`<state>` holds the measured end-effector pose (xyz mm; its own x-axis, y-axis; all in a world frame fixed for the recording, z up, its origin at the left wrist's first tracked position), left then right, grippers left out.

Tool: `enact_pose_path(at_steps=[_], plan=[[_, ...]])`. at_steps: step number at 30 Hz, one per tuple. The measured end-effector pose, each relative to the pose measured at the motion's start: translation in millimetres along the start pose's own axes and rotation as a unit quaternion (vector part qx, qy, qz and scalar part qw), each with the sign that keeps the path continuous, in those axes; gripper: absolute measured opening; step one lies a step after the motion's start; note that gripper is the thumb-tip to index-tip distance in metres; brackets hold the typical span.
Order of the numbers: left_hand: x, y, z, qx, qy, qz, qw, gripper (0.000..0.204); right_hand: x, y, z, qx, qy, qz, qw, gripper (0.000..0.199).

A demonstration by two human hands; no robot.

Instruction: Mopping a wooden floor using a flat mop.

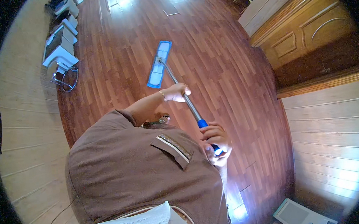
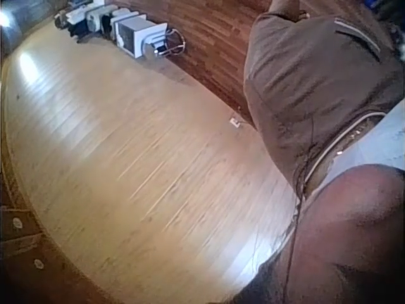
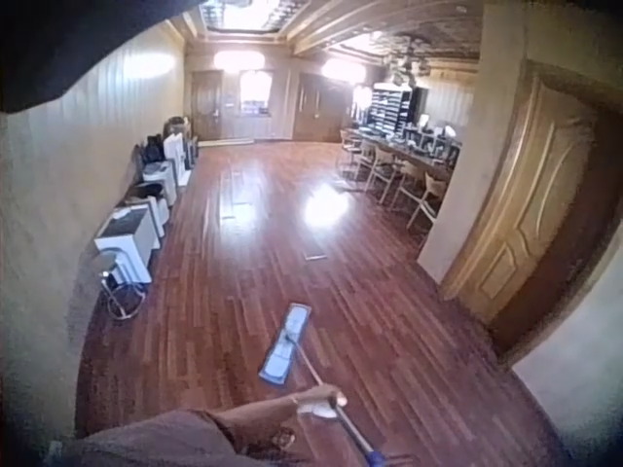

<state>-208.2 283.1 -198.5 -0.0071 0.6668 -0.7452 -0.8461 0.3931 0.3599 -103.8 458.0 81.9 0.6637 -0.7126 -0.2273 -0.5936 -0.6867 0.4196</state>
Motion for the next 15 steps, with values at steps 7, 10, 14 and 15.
enact_pose_path(at_steps=[7,10,14,15], plan=[[-18,-65,-10,-0.056,0.024,0.031,0.998,0.018,32,12,21,0.059,-0.001,-0.101,0.993,0.017],[-19,-91,-20,-0.129,0.048,0.008,0.99,0.014,38,17,25,0.079,0.007,-0.126,0.989,0.02],[-32,-121,-13,-0.141,0.07,0.072,0.985,0.014,44,27,29,0.099,0.027,-0.168,0.981,0.022],[-41,-124,-6,-0.161,0.08,0.083,0.98,0.012,43,31,28,0.099,0.023,-0.164,0.981,0.022]])
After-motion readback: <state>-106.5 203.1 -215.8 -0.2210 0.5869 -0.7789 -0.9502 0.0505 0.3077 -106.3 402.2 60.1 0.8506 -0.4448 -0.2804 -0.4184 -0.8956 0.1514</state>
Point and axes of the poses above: each hand's wrist, its own y-axis towards the middle knuckle, its own x-axis out of the palm, z = x × y, the point moved 10 cm from there along y, towards the middle knuckle, and after that the axes turned 12 degrees about x, right-handed, at the moved point
